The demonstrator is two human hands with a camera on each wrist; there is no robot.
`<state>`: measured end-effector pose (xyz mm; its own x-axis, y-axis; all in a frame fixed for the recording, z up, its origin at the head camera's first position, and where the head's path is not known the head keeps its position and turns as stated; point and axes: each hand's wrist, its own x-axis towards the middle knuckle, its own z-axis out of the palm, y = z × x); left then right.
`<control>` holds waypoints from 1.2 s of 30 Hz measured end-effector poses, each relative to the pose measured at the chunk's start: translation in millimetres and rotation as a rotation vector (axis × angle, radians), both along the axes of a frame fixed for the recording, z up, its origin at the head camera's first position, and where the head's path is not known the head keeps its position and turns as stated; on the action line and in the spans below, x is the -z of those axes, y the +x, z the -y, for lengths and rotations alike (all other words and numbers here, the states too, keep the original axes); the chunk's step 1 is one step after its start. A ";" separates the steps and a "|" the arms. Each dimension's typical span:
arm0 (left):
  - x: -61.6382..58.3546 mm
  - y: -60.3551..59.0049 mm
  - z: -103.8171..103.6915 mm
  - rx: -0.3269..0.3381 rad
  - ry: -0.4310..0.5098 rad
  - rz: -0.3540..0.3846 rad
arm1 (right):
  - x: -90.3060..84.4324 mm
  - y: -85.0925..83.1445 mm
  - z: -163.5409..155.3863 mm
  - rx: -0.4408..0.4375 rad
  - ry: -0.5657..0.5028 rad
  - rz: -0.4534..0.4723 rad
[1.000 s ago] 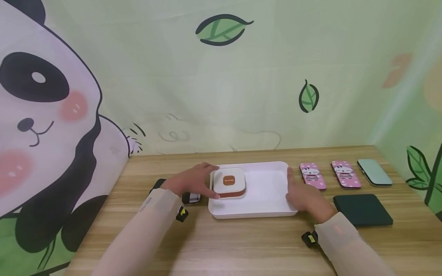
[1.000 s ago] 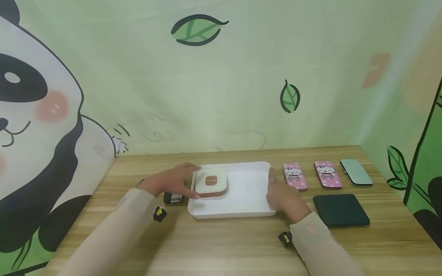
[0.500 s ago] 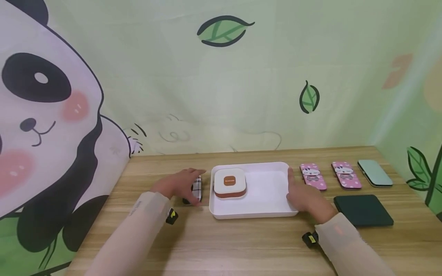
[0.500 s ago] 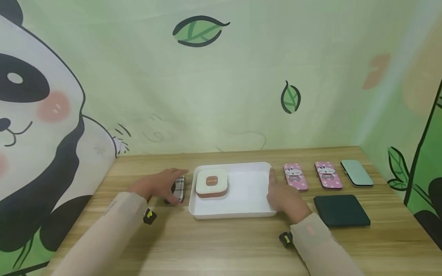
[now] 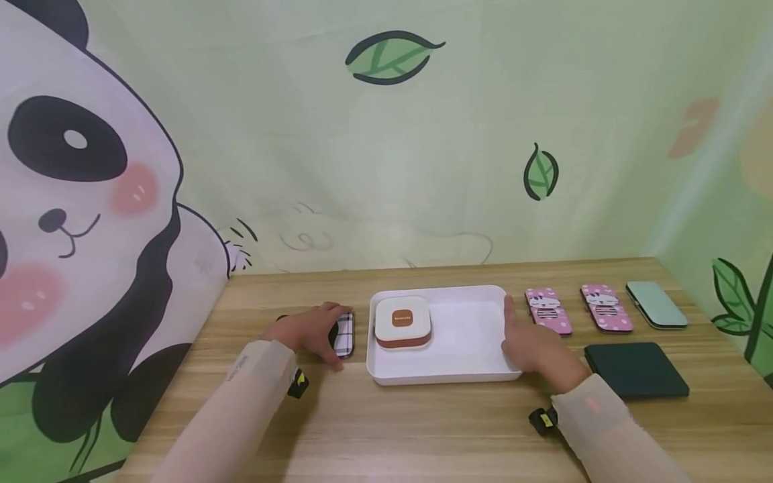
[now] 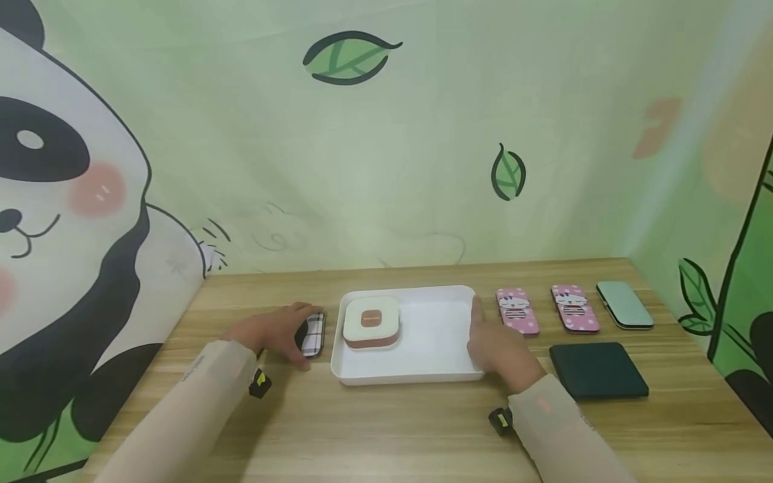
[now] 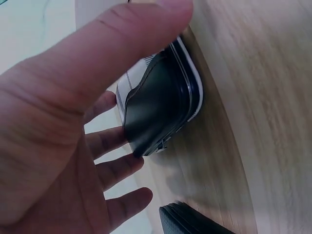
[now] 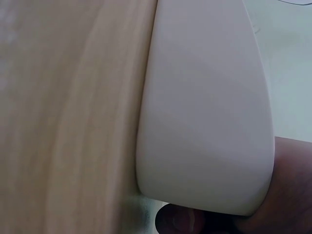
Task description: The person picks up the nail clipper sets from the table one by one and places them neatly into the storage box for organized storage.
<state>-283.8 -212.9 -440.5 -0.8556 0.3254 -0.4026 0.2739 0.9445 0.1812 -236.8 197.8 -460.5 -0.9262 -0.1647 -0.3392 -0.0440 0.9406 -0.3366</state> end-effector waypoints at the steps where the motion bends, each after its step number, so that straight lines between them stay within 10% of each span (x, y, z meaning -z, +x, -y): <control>1: 0.3 -0.5 -0.2 -0.003 0.000 0.002 | 0.0 0.0 -0.1 0.001 -0.001 0.000; 36: 1.6 -8.1 -5.5 -0.013 0.009 -0.019 | 4.1 -1.6 -2.2 0.000 -0.007 -0.015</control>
<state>-291.9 -207.4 -442.1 -0.8672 0.3179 -0.3833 0.2653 0.9463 0.1846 -238.4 200.0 -464.6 -0.9312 -0.1674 -0.3238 -0.0496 0.9382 -0.3425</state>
